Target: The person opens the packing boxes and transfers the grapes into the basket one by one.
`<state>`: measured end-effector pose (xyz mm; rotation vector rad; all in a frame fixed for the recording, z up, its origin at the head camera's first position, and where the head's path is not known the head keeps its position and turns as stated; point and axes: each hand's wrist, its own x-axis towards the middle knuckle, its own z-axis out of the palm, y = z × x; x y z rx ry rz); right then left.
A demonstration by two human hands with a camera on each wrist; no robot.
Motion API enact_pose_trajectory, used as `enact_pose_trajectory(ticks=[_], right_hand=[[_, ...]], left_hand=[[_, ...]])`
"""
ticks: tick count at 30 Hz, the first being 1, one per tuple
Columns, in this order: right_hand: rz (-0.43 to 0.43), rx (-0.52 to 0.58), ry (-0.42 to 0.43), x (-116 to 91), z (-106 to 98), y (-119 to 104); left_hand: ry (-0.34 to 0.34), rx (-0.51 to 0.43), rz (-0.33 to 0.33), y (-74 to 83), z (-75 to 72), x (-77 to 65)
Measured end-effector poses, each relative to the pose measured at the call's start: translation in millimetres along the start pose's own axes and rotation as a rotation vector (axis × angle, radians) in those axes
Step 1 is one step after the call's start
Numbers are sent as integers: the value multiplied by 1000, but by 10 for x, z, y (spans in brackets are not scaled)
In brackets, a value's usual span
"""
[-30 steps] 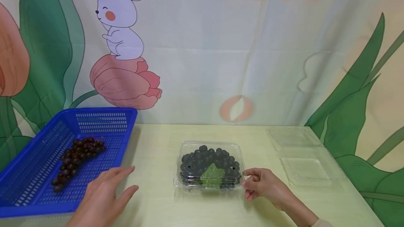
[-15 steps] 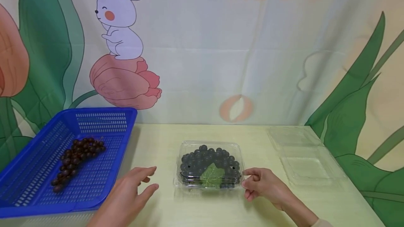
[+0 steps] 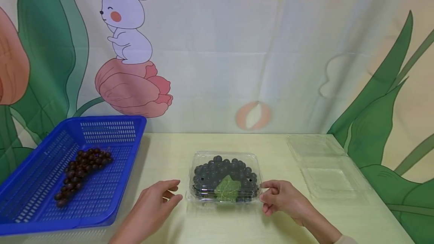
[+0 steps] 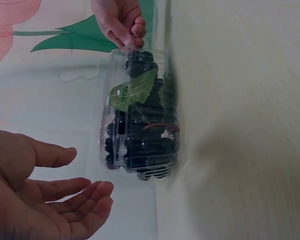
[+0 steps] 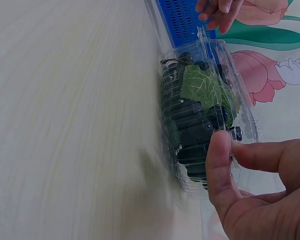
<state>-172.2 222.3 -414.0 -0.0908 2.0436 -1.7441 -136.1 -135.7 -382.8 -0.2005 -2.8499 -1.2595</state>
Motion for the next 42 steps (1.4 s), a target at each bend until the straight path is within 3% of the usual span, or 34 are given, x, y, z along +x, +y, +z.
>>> enact_pose_trajectory(ticks=[17, 23, 33, 42], right_hand=[[7, 5, -1, 6, -9, 13], [16, 13, 4, 5, -12, 12], [16, -3, 21, 10, -7, 10], [9, -20, 27, 20, 2, 18]], left_hand=[[-32, -90, -131, -112, 174, 178], [-78, -219, -177, -139, 223, 218], [-127, -345, -257, -157, 293, 248], [-191, -475, -277, -200, 335, 263]])
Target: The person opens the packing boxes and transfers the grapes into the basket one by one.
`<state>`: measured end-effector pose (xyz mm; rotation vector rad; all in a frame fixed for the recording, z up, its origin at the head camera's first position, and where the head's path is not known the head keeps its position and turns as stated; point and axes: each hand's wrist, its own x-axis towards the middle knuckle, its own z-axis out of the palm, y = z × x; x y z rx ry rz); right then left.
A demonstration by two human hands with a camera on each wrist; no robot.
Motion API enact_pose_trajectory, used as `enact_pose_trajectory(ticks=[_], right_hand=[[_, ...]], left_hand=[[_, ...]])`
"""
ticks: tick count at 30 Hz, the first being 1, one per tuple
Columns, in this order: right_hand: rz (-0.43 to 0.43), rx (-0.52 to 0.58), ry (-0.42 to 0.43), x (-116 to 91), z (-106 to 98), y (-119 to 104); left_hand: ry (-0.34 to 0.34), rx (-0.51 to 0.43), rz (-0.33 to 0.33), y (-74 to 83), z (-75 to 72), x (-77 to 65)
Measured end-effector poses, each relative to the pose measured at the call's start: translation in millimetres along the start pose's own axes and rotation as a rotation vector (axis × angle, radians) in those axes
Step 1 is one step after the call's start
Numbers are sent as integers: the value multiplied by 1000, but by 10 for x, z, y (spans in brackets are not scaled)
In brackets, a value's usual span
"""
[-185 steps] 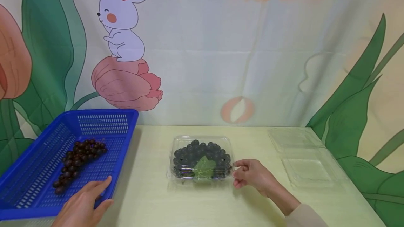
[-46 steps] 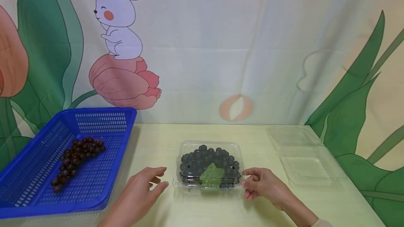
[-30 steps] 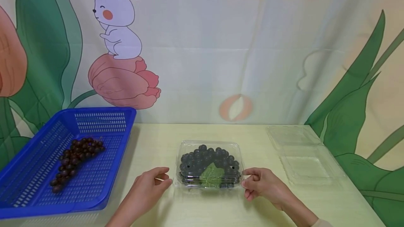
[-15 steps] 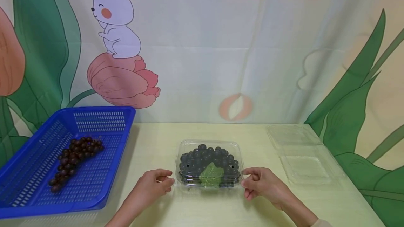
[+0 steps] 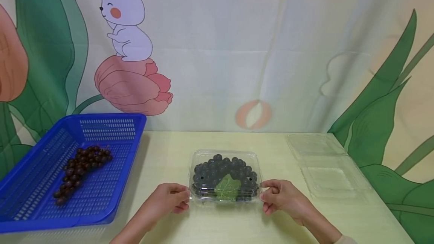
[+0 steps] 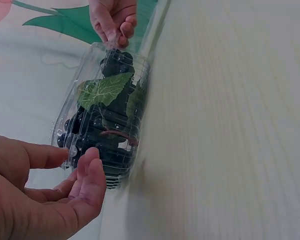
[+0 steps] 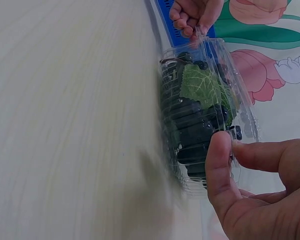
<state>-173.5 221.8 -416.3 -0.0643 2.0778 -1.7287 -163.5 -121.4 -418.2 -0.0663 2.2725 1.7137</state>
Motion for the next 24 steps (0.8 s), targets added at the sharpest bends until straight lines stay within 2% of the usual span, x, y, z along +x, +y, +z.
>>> enact_pose_trajectory(ticks=[5, 16, 24], right_hand=[[-7, 4, -4, -3, 4, -4], [-5, -8, 34, -28, 44, -2], [-22, -5, 42, -30, 45, 7]], left_hand=[[-29, -30, -38, -1, 7, 18], [-39, -98, -44, -6, 45, 30], [-76, -138, -54, 8, 22, 39]])
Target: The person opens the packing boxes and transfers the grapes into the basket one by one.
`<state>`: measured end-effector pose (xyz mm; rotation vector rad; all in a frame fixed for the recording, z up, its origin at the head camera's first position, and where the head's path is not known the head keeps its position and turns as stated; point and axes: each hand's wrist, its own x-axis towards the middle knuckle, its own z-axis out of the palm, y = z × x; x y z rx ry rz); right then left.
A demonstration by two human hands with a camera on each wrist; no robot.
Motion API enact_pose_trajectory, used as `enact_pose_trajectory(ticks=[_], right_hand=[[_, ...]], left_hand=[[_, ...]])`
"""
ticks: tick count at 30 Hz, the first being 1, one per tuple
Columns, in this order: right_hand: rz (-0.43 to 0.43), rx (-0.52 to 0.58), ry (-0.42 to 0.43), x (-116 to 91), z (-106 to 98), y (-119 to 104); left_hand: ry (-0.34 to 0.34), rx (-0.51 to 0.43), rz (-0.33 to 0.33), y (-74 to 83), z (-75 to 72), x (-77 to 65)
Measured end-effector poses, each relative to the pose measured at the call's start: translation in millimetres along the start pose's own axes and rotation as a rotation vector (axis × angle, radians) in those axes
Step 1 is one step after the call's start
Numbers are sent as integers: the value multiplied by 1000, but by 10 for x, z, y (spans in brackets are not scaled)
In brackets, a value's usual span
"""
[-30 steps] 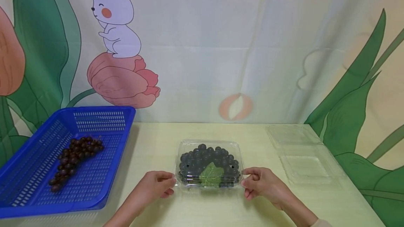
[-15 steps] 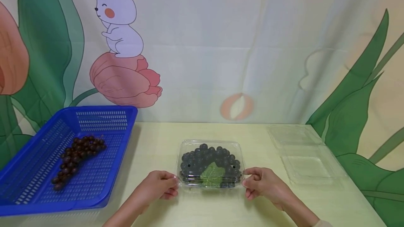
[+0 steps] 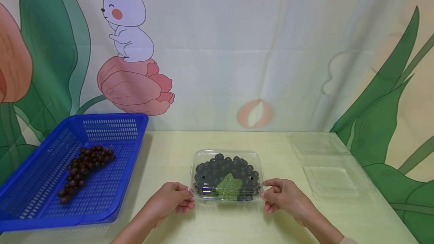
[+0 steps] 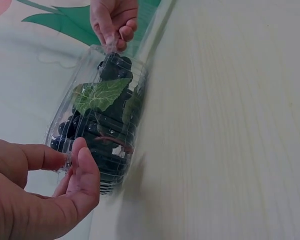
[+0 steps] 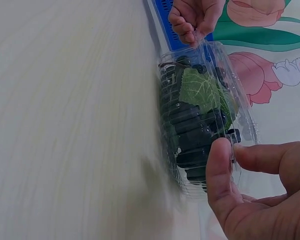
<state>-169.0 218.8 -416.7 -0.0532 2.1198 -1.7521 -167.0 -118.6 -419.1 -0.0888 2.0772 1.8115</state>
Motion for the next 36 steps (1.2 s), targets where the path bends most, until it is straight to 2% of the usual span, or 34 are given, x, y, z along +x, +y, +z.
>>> enact_pose_trajectory(ticks=[5, 17, 25, 30, 36], right_hand=[[-5, -1, 7, -5, 4, 0], [-16, -48, 53, -7, 34, 8], [-34, -211, 191, -24, 112, -17], [-63, -292, 245, -30, 141, -48], [-96, -452, 315, -50, 154, -86]], left_hand=[[-12, 6, -12, 1, -16, 8], [-40, 12, 11, -36, -31, 25], [-43, 6, 14, -48, -35, 33], [-28, 4, 2, -36, -28, 29], [-29, 4, 10, -14, -20, 18]])
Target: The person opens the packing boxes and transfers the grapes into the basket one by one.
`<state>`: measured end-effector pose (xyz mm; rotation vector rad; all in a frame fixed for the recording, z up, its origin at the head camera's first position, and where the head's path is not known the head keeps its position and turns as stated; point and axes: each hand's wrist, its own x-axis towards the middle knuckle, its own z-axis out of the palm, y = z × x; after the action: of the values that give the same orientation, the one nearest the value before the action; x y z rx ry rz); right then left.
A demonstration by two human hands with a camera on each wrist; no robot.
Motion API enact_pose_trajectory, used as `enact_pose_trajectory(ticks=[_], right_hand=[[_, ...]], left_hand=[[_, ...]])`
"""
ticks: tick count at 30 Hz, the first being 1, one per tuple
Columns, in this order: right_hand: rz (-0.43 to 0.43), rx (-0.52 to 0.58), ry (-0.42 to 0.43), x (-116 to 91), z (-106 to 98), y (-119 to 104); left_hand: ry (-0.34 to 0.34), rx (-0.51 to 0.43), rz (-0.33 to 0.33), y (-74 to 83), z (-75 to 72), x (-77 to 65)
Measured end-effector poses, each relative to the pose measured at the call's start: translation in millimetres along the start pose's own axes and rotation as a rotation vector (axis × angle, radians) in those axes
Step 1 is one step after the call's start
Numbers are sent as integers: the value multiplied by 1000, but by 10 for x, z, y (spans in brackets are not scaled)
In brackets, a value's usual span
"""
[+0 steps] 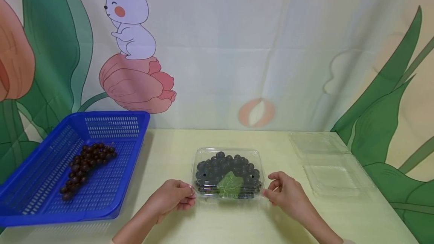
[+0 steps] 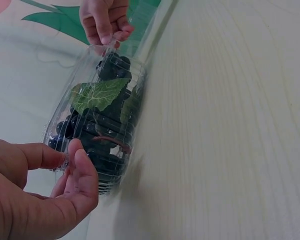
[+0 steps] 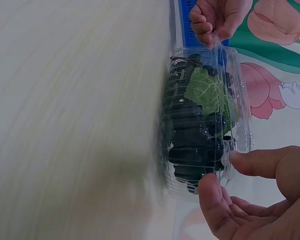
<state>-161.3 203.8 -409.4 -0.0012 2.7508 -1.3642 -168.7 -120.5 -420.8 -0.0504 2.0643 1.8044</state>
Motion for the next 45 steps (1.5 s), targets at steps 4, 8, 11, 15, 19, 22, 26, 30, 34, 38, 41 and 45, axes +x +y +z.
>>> enact_pose_trajectory(ticks=[4, 8, 11, 15, 19, 22, 26, 30, 34, 38, 41, 45], right_hand=[[-63, -86, 45, -23, -17, -29], [-119, -121, 85, -48, -32, -70], [-155, -127, 97, -61, -35, -115], [-202, -159, 113, -88, -34, -181], [-262, -218, 137, -116, -36, -258], [-292, -239, 143, -128, -28, -325], [-325, -239, 130, -143, 5, -404], [-360, -227, 110, -169, 61, -486], [-401, -235, 117, -190, 141, -561], [-442, -257, 122, -198, 219, -627], [-470, -270, 120, -197, 272, -671], [-510, -293, 123, -186, 337, -730]], left_hand=[[-10, 2, 9, -6, -1, 6], [-9, 3, 15, -21, -4, 15], [-10, 4, 12, -21, -6, 17], [-19, 7, 5, -21, -12, 20], [-15, 7, 6, -20, -9, 21], [-3, 7, 5, -20, -8, 22], [12, 1, -1, -21, 2, 18], [23, -14, -1, -17, 13, -3], [26, -19, -1, -20, 12, -12], [24, -18, 0, -34, 8, -1], [22, -21, -2, -45, 5, 12], [18, -26, 0, -46, 5, 16]])
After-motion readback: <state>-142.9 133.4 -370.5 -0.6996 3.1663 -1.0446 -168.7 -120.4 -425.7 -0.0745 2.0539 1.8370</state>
